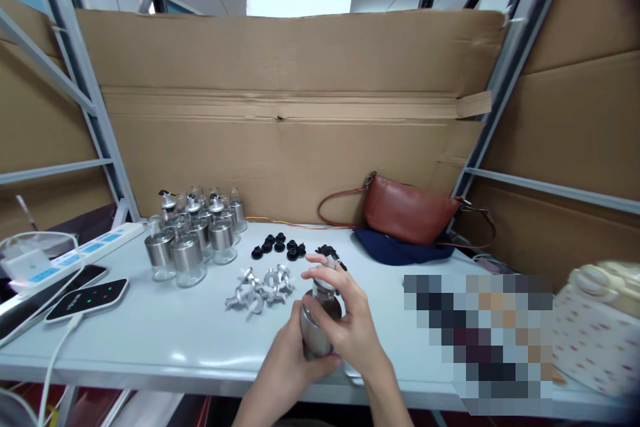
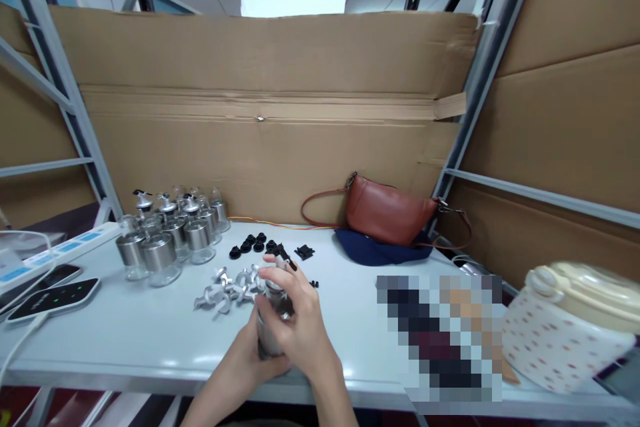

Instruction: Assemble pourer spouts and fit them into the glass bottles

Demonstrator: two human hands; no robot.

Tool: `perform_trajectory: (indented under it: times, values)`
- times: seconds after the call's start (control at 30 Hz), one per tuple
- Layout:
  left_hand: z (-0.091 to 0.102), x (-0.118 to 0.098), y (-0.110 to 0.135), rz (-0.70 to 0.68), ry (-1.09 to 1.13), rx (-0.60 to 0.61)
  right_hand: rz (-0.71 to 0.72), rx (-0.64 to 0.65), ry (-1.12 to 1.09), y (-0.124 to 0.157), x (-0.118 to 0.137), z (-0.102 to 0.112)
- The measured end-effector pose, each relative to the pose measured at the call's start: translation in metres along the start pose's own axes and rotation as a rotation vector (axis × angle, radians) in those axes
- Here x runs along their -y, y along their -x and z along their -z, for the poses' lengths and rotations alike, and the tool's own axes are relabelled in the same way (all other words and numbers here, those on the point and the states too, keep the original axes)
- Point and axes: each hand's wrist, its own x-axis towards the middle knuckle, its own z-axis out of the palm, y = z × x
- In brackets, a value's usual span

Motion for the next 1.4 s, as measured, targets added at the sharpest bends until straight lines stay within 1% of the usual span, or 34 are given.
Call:
perform_trajectory:
  times: [0.1,0.17,0.27,0.33,0.43,0.63,0.7,0.8,0.93,1.0,1.07,1.17,1.23,1.3,1.33,1.4]
  values:
    - [0.0,0.007,-0.003,-0.029,-0.003,0.002,-0.012,0.007,0.034,0.005,0.0,-0.005]
    - [-0.001,0.012,-0.005,-0.057,-0.02,-0.007,-0.02,-0.016,0.093,0.009,0.001,-0.011]
    - [-0.002,0.018,-0.007,-0.071,-0.017,-0.006,-0.035,-0.103,0.239,0.014,0.003,-0.02]
    - [-0.003,0.02,-0.007,-0.063,-0.003,0.001,-0.021,-0.162,0.299,0.015,0.004,-0.024]
    - [-0.002,0.015,-0.005,-0.069,-0.01,0.009,0.009,-0.196,0.302,0.014,0.004,-0.025]
    - [0.0,-0.003,0.003,-0.116,-0.058,0.031,0.017,-0.227,0.277,0.01,0.007,-0.024]
    - [0.0,-0.003,0.003,-0.122,-0.066,0.028,0.018,-0.253,0.271,0.01,0.007,-0.025]
    - [-0.001,0.002,0.0,-0.144,-0.078,0.022,0.008,-0.278,0.264,0.011,0.006,-0.026]
    - [-0.002,0.005,0.0,-0.161,-0.103,0.014,0.015,-0.274,0.267,0.012,0.003,-0.025]
    - [-0.002,0.001,0.003,-0.157,-0.119,0.028,0.032,-0.247,0.276,0.014,0.002,-0.021]
    - [-0.001,-0.005,0.008,-0.16,-0.127,0.066,0.04,-0.215,0.272,0.017,0.001,-0.016]
    - [0.001,-0.011,0.016,-0.164,-0.079,0.101,0.025,-0.155,0.229,0.026,0.003,-0.01]
    - [0.003,-0.012,0.021,-0.139,-0.011,0.078,-0.016,-0.119,0.192,0.035,0.006,-0.009]
    - [0.006,-0.011,0.026,-0.103,0.019,0.023,-0.057,-0.141,0.123,0.045,0.008,-0.009]
    - [0.009,-0.011,0.028,-0.092,0.014,-0.035,-0.068,-0.181,0.078,0.051,0.008,-0.008]
    - [0.018,-0.013,0.032,-0.093,-0.003,-0.223,-0.105,-0.245,0.031,0.06,0.004,-0.006]
